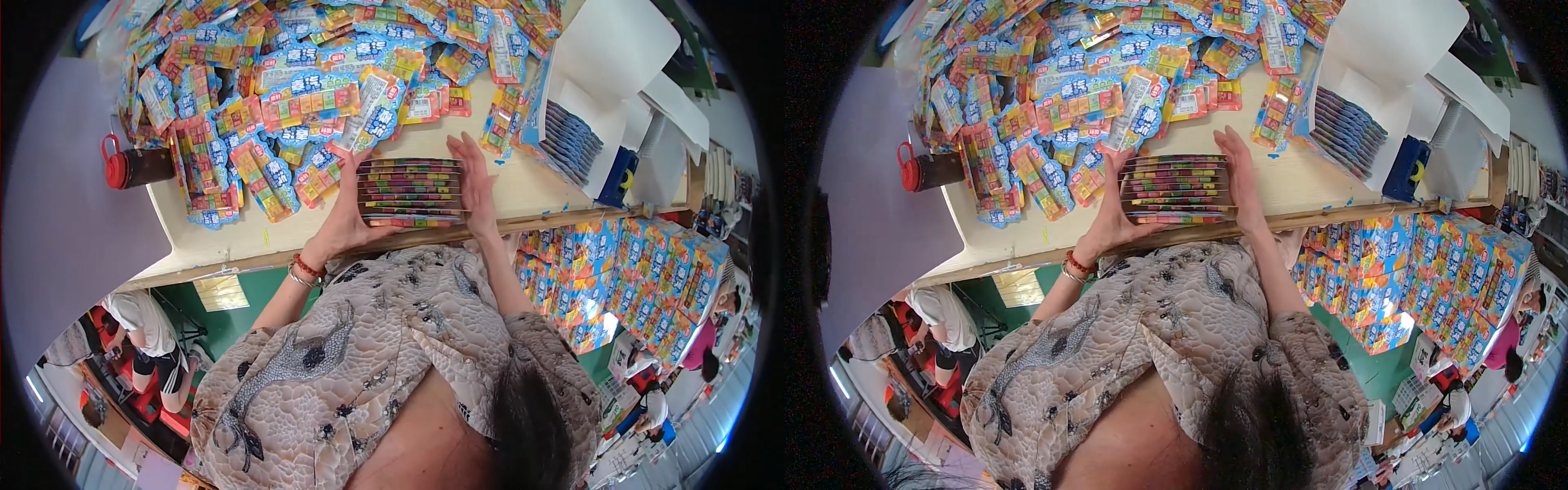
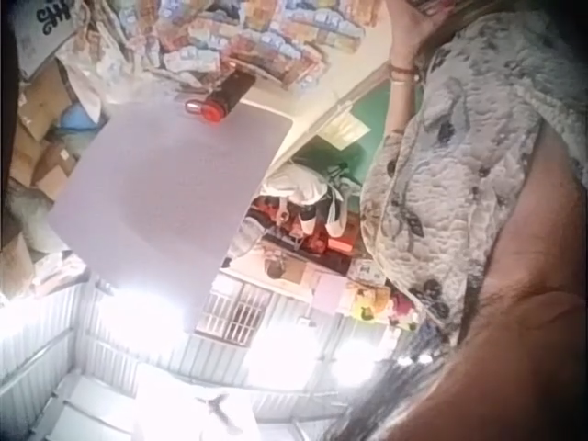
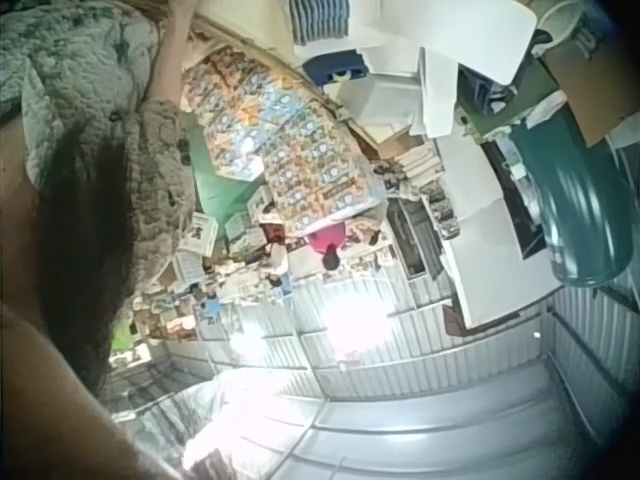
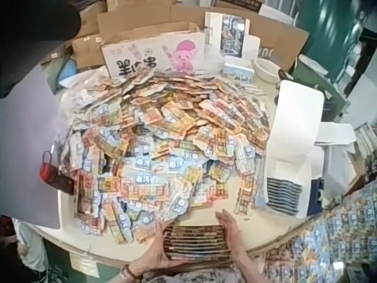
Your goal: Counting and packaging small product packets into cardboard display boxes.
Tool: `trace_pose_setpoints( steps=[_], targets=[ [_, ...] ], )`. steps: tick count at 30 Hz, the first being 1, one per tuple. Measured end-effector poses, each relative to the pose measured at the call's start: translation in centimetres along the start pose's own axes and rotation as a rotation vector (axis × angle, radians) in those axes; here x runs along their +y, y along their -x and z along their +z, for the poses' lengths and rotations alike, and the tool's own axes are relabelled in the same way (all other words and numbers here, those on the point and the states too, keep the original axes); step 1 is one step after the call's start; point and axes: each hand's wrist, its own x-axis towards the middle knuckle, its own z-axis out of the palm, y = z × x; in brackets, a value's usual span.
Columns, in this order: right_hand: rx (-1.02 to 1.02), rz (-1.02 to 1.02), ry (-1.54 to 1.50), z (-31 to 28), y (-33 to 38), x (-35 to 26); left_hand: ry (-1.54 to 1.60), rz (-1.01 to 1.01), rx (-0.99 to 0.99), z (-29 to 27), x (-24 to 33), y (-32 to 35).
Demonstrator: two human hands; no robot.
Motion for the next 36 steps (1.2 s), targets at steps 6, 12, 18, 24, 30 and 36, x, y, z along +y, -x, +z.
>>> trace_pose_setpoints(
  steps=[6, 12, 18, 24, 30, 36],
  targets=[
    [-0.034, -0.031, 0.195, 0.9, 1.2, 0.1, -0.093, 0.117, 0.01, 0.5, -0.1, -0.1],
    [-0.116, -0.064, 0.069, -1.2, 0.7, 0.5, -0.106, -0.031, -0.118, -0.6, 0.4, -0.4],
    [-0.367, 0.038, 0.492, -2.3, 2.1, -2.9, 0.023, -0.132, -0.062, -0.2, 0.6, -0.2],
    [-0.294, -0.049, 0.797, -2.1, 2.5, -1.2, 0.051, 0.013, 0.043, -0.1, 0.5, -0.9],
    [-0.282, -0.141, 0.808, -2.4, 2.3, -1.8, -0.058, -0.047, -0.11, -0.9, 1.0, -1.4],
    [-0.288, -0.038, 0.813, -2.6, 2.2, -1.6, -0.235, 0.077, -0.145, -1.2, -1.0, -1.3]
  ],
)
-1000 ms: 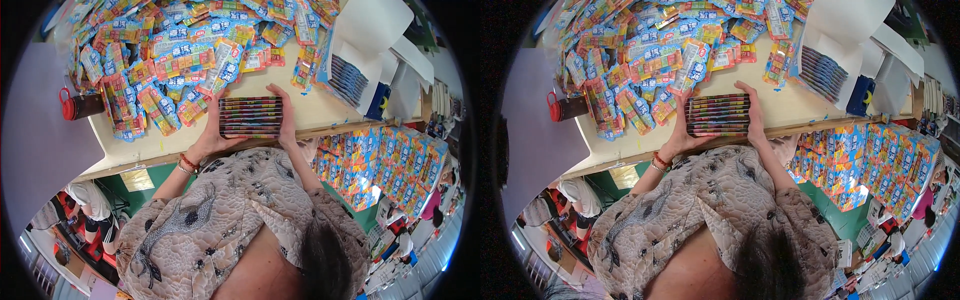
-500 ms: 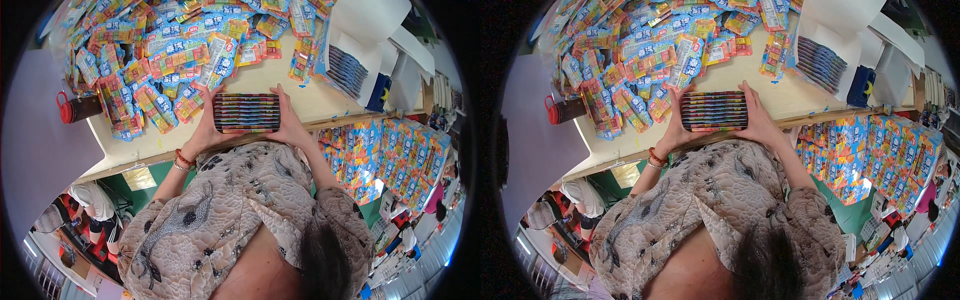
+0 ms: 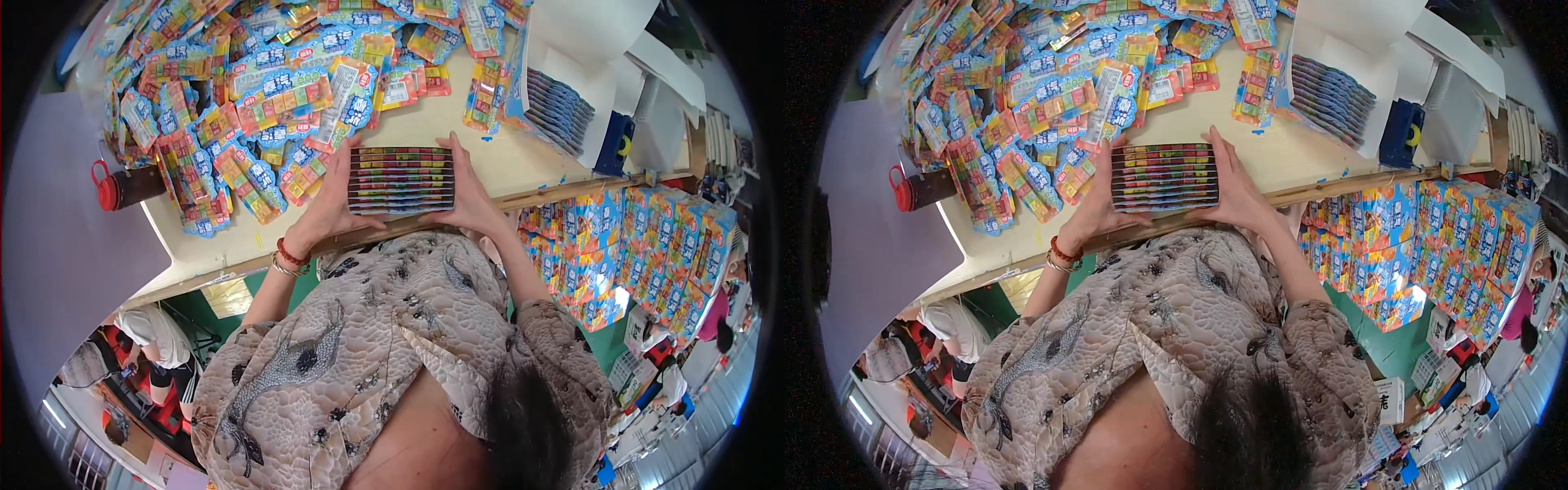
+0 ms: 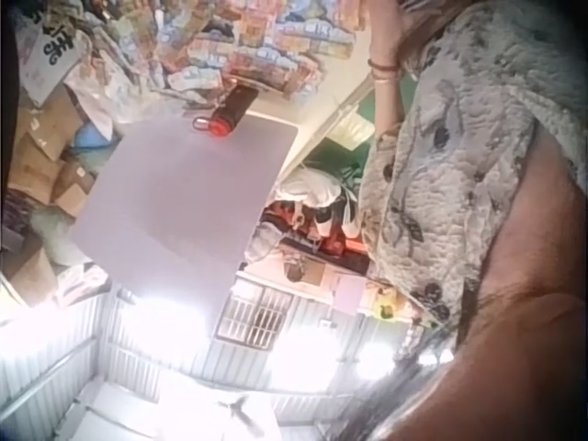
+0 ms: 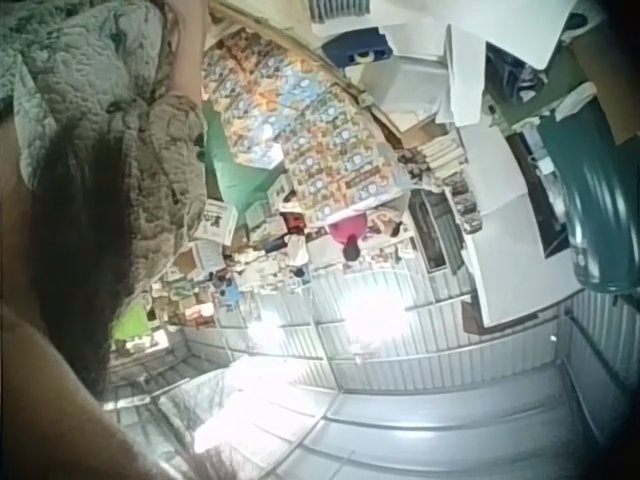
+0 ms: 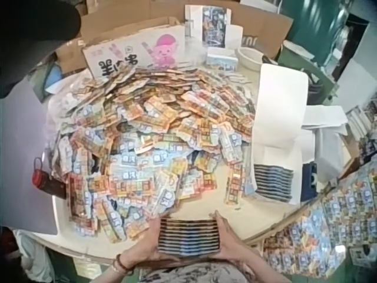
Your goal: Counting and packaging small product packets into cardboard display boxes.
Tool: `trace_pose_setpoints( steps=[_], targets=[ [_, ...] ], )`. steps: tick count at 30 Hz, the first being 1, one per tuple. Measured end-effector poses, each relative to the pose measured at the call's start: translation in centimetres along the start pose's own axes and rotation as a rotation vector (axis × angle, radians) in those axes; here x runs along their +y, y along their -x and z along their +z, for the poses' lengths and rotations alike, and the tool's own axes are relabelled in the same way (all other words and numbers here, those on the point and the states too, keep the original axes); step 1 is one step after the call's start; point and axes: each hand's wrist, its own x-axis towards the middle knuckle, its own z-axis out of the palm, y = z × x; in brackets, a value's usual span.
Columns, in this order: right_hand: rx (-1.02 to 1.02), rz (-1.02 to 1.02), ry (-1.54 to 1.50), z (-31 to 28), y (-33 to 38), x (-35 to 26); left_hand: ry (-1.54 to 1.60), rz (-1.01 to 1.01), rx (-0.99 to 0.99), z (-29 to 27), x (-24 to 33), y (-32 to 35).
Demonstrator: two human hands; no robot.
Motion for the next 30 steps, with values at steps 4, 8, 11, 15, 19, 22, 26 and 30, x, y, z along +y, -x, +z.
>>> trace_pose_setpoints(
  steps=[4, 8, 11, 15, 19, 22, 26, 30],
  targets=[
    [-0.083, 0.0, -0.167, -2.2, -0.2, -0.5, 0.056, -0.053, 0.035, 0.9, -0.7, 0.6],
    [-0.144, 0.159, -0.6, -3.4, -1.0, 1.1, 0.111, -0.093, 0.037, 0.7, -0.6, 0.4],
    [-0.118, 0.195, -0.649, -3.8, -1.2, 1.4, 0.072, -0.085, 0.019, 0.4, -0.2, 0.0],
    [-0.135, 0.161, -0.617, -4.0, -1.3, 1.6, 0.055, -0.082, 0.025, 0.5, -0.2, 0.0],
    [-0.14, 0.163, -0.652, -4.0, -1.4, 1.6, 0.067, -0.096, 0.018, 0.4, 0.0, 0.0],
    [-0.132, 0.193, -0.693, -4.0, -1.4, 1.9, 0.043, -0.084, 0.022, 0.4, 0.0, 0.0],
    [-0.128, 0.201, -0.711, -4.0, -1.4, 1.8, 0.034, -0.08, 0.025, 0.4, 0.1, -0.1],
    [-0.129, 0.187, -0.691, -3.9, -1.4, 2.1, 0.033, -0.077, 0.031, 0.4, 0.1, -0.1]
  ],
)
